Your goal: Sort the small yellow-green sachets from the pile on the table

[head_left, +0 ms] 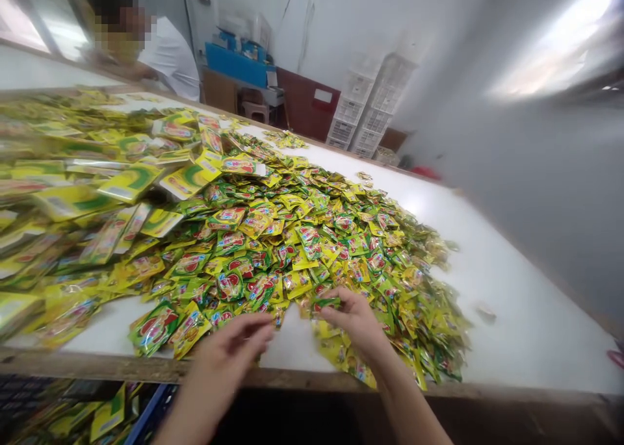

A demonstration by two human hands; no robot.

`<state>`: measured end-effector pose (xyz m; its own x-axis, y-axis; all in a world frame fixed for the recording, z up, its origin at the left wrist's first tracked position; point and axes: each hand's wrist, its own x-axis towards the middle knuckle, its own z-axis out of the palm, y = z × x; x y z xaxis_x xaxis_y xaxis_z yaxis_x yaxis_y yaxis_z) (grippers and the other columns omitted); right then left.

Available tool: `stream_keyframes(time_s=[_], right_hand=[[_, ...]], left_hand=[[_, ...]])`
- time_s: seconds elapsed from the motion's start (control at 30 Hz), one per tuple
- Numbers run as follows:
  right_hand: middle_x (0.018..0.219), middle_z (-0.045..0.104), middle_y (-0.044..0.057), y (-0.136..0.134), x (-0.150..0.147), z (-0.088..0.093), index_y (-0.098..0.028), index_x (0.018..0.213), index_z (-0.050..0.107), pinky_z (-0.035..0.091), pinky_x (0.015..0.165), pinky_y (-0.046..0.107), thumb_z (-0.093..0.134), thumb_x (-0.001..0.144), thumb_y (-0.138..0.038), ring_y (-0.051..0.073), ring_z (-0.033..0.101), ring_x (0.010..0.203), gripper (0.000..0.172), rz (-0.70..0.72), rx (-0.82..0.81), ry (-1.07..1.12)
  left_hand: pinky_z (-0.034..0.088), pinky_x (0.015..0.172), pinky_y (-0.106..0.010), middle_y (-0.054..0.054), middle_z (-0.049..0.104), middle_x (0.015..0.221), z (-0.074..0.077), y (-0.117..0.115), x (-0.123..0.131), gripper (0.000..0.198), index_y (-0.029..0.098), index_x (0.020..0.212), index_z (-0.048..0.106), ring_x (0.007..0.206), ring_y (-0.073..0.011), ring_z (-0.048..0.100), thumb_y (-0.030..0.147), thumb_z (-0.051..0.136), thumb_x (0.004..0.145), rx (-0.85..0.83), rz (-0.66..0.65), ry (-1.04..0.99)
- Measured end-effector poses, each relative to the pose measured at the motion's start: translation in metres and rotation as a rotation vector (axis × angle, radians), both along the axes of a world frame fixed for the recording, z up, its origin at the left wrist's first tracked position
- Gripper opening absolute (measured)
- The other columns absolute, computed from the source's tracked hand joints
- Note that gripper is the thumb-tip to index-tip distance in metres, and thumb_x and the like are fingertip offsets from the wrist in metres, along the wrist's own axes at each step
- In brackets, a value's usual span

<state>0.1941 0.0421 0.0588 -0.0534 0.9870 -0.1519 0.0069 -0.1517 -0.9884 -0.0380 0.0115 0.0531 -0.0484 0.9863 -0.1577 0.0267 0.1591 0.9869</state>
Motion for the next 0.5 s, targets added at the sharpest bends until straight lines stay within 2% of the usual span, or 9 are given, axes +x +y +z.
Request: stream_keyframes(time_s=[0.03,0.07,0.17,0.27,0.33,0.4,0.5], right_hand=[[0.073,0.063,-0.002,-0.004,-0.005,-0.001,-0.019,0.082,0.06,0.047,0.06,0.023,0.073,0.073,-0.029,0.014,0.058,0.065,0.019,-0.04,0.033,0.001],[0.071,0.061,-0.003,-0.009,-0.009,-0.002,-0.02,0.082,0.058,0.046,0.058,0.022,0.069,0.076,-0.029,0.013,0.057,0.063,0.015,-0.073,0.066,-0.025],[0.066,0.058,-0.003,-0.025,-0.015,-0.007,-0.02,0.084,0.058,0.043,0.055,0.022,0.058,0.085,-0.026,0.013,0.053,0.058,0.006,-0.123,0.166,-0.24],[0.069,0.06,-0.001,-0.046,-0.013,-0.016,-0.02,0.082,0.061,0.044,0.06,0.023,0.055,0.086,-0.022,0.014,0.055,0.063,0.007,-0.112,0.19,-0.365],[0.069,0.059,-0.002,-0.062,-0.007,-0.023,-0.019,0.085,0.061,0.043,0.054,0.022,0.058,0.085,-0.024,0.012,0.052,0.056,0.005,-0.062,0.063,-0.232],[0.067,0.059,-0.003,-0.073,0.001,-0.028,-0.018,0.087,0.062,0.04,0.046,0.02,0.064,0.082,-0.027,0.01,0.048,0.047,0.01,-0.006,-0.086,-0.058],[0.064,0.058,-0.002,-0.072,0.02,-0.025,-0.016,0.082,0.065,0.038,0.044,0.019,0.068,0.08,-0.031,0.009,0.047,0.047,0.015,-0.081,-0.081,-0.033]], left_hand=[[0.055,0.076,-0.031,-0.005,0.075,0.093,-0.002,0.005,0.021,0.029,0.021,0.095,0.074,0.088,-0.024,0.069,0.036,0.078,0.07,0.006,-0.117,-0.072],[0.055,0.076,-0.03,-0.005,0.074,0.093,-0.004,0.009,0.04,0.031,0.021,0.097,0.072,0.088,-0.0235,0.068,0.034,0.078,0.07,0.015,-0.157,-0.13],[0.051,0.07,-0.026,-0.001,0.067,0.081,-0.011,0.009,0.078,0.023,0.02,0.09,0.066,0.077,-0.017,0.063,0.035,0.074,0.076,-0.008,-0.141,-0.217],[0.047,0.063,-0.022,0.002,0.061,0.073,-0.017,-0.003,0.084,0.019,0.018,0.081,0.061,0.068,-0.0126,0.056,0.034,0.07,0.079,-0.126,-0.224,-0.255],[0.045,0.06,-0.02,0.003,0.058,0.069,-0.021,-0.012,0.08,0.019,0.018,0.076,0.057,0.065,-0.0112,0.054,0.028,0.073,0.075,-0.153,-0.296,-0.264],[0.043,0.055,-0.019,0.005,0.055,0.065,-0.026,-0.018,0.078,0.021,0.019,0.074,0.053,0.059,-0.0098,0.053,0.022,0.073,0.072,-0.143,-0.384,-0.228],[0.035,0.039,-0.019,0.006,0.054,0.059,-0.033,-0.011,0.082,0.016,0.021,0.075,0.05,0.043,-0.0103,0.05,0.027,0.064,0.078,-0.224,-0.539,-0.084]])
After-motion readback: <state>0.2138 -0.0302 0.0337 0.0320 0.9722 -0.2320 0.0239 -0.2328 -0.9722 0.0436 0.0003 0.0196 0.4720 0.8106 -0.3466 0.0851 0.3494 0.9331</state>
